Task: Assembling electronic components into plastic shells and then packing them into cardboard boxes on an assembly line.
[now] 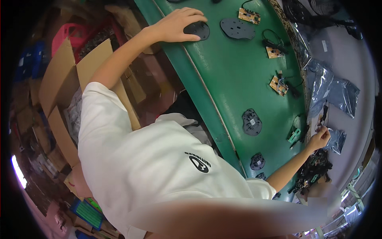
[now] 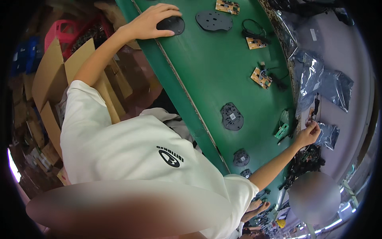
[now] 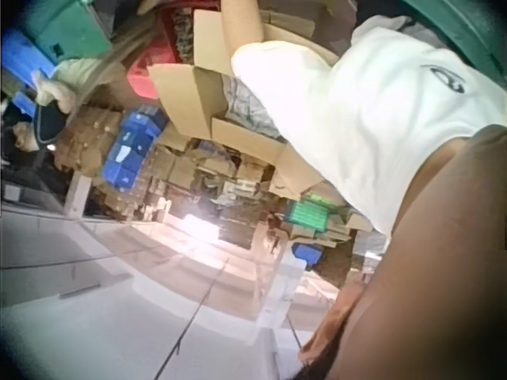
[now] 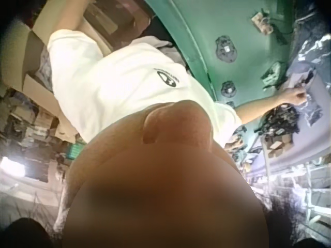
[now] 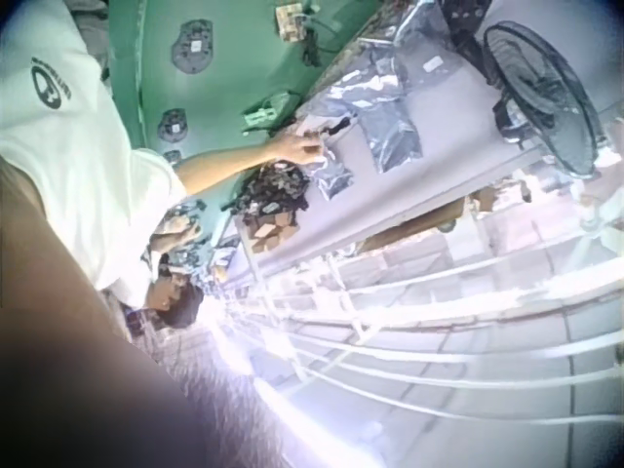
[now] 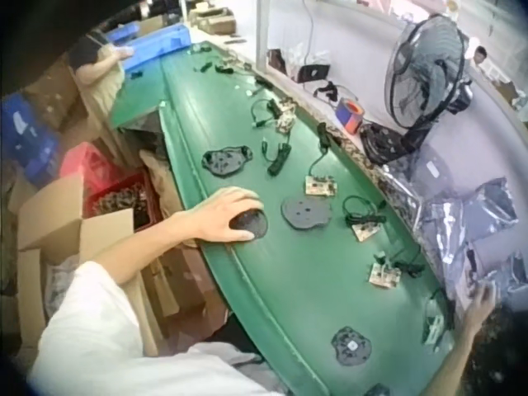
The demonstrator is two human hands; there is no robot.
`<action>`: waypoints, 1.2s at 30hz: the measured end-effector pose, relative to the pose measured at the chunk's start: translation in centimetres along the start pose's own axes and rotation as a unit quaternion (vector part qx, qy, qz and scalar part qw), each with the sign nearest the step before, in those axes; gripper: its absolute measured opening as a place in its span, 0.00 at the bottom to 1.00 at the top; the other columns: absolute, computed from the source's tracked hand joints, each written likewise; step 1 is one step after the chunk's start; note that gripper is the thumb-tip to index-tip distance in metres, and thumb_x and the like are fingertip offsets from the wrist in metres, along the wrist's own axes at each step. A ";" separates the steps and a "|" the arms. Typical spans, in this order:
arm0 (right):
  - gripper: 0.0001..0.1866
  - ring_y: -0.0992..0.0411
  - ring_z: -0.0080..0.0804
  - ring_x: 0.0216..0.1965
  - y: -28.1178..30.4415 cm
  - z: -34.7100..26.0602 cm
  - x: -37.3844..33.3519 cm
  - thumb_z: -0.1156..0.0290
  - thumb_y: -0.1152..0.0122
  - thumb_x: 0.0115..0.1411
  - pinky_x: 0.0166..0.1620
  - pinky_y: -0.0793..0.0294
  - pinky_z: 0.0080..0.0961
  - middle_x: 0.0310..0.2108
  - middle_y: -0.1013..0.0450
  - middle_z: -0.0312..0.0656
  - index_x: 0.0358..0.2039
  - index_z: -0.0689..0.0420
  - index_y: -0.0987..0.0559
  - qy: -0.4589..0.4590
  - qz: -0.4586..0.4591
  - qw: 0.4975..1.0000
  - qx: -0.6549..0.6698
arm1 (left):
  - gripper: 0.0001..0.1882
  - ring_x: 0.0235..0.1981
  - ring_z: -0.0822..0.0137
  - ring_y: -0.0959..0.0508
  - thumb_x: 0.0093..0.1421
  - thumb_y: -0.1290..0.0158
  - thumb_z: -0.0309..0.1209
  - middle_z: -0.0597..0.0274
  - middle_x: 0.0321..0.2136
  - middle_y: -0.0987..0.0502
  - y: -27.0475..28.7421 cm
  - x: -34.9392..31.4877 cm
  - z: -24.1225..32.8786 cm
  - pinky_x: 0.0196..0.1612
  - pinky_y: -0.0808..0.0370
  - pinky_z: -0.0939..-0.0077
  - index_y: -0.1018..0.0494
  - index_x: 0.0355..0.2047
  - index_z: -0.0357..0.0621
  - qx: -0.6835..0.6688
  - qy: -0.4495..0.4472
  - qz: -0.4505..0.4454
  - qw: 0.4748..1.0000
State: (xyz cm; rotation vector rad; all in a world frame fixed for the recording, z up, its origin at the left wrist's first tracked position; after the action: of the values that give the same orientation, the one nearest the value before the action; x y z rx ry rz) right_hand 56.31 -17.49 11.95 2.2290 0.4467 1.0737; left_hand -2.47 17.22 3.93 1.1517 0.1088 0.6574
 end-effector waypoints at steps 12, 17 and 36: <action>0.09 0.26 0.37 0.32 -13.8 -31.5 -24.1 0.77 0.38 0.58 0.35 0.27 0.29 0.33 0.25 0.42 0.40 0.60 0.19 -0.081 -0.251 0.908 0.325 | 0.28 0.58 0.53 0.31 0.53 0.36 0.40 0.55 0.57 0.30 -6.7 3.7 13.3 0.58 0.36 0.58 0.27 0.52 0.44 0.029 -0.110 -0.085 0.990; 0.11 0.30 0.34 0.36 -11.7 -33.1 -26.0 0.78 0.37 0.49 0.36 0.34 0.30 0.34 0.25 0.36 0.35 0.54 0.18 0.089 -0.207 0.966 0.125 | 0.23 0.61 0.52 0.33 0.61 0.44 0.38 0.55 0.62 0.33 -8.3 7.7 15.0 0.63 0.38 0.58 0.28 0.54 0.42 0.027 -0.235 -0.046 0.970; 0.07 0.25 0.35 0.34 -6.8 -29.8 -23.8 0.82 0.31 0.51 0.38 0.26 0.27 0.31 0.25 0.43 0.31 0.62 0.20 -0.020 -0.152 0.957 0.247 | 0.19 0.52 0.52 0.27 0.59 0.43 0.37 0.52 0.49 0.25 -1.6 3.5 4.7 0.57 0.32 0.60 0.26 0.48 0.41 -0.045 -0.098 0.053 0.993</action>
State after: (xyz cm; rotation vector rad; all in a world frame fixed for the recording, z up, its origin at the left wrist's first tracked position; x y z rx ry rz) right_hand 17.91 -13.74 7.96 2.4847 1.1022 0.8113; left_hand 2.96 14.95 5.39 1.1339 -0.1478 0.6327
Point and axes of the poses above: each hand's wrist, its own x-axis towards the middle knuckle, its own y-axis out of the back of the hand, z = x × y, the point moved 10 cm from there along x, towards the middle knuckle
